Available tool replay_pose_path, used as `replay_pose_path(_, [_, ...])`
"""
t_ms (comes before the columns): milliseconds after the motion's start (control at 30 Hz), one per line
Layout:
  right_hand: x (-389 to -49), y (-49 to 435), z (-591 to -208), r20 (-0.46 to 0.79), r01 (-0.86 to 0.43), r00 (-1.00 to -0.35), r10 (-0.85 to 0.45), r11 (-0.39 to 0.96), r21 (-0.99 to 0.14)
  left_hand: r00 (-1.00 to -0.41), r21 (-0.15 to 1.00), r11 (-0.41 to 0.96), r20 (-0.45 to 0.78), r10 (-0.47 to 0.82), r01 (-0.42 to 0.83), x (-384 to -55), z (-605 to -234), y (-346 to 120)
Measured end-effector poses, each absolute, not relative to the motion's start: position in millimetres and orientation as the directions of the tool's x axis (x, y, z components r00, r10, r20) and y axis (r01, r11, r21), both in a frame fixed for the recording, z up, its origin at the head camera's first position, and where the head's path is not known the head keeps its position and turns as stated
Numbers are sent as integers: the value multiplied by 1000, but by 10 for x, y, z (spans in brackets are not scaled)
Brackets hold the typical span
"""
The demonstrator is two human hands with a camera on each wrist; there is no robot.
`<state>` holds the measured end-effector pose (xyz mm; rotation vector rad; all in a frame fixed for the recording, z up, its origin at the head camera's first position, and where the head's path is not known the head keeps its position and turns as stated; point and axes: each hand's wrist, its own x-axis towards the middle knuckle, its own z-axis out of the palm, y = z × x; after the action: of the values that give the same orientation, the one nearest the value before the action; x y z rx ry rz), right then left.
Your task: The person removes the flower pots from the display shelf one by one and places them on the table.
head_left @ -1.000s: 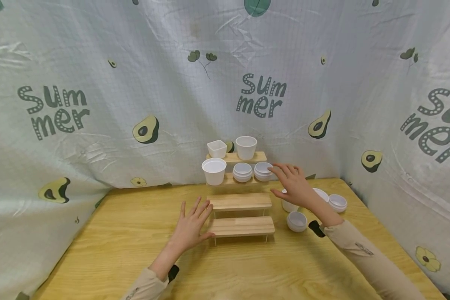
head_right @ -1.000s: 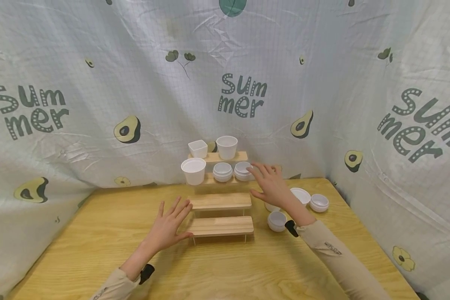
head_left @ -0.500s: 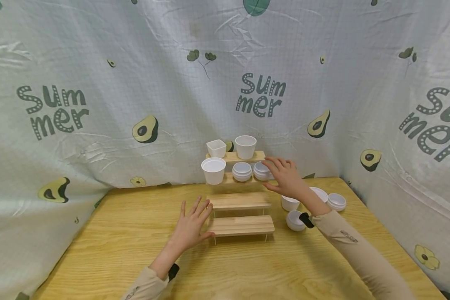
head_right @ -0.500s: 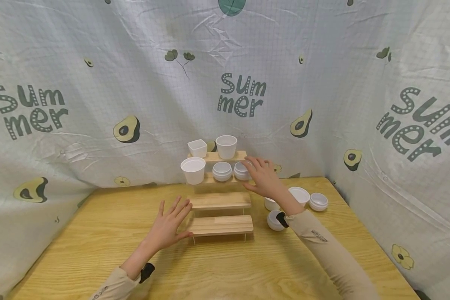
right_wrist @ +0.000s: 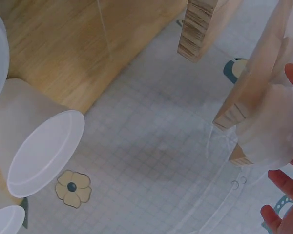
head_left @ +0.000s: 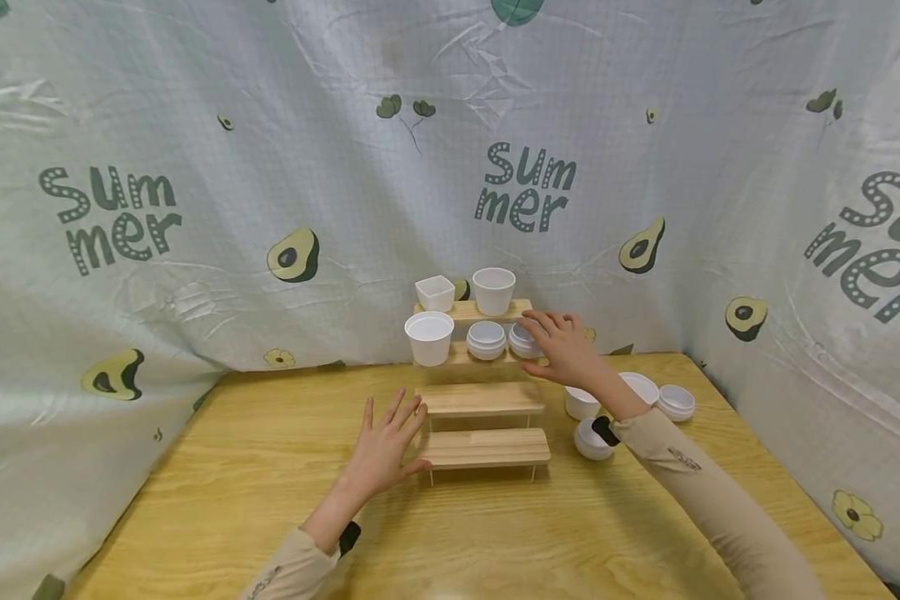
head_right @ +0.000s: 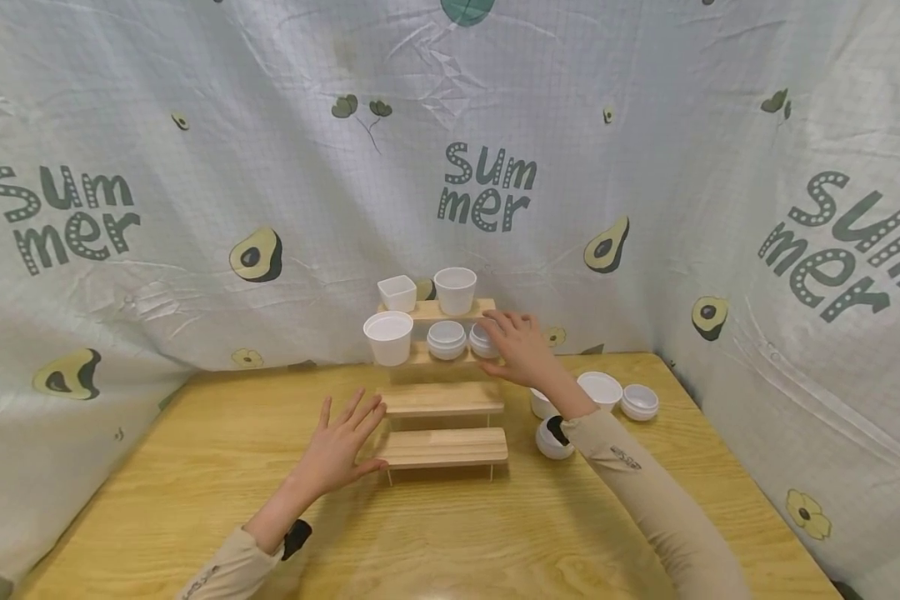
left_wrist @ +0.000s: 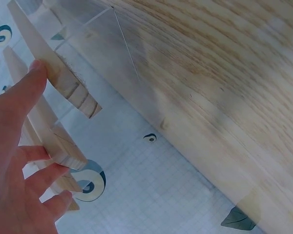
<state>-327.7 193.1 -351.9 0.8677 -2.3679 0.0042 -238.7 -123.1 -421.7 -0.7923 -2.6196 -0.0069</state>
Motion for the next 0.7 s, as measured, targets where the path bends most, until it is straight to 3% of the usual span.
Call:
replay_pose_path(267, [-3334, 1889, -3553, 532, -579, -631, -565, 799, 162, -761, -98, 838, 371, 532, 537, -2387, -4210, -1225])
replay_pose_path(700, [-3369, 1875, -3561, 533, -581, -626, -569, 797, 167, -761, -99, 837, 371, 532, 538, -2386, -4197, -1235])
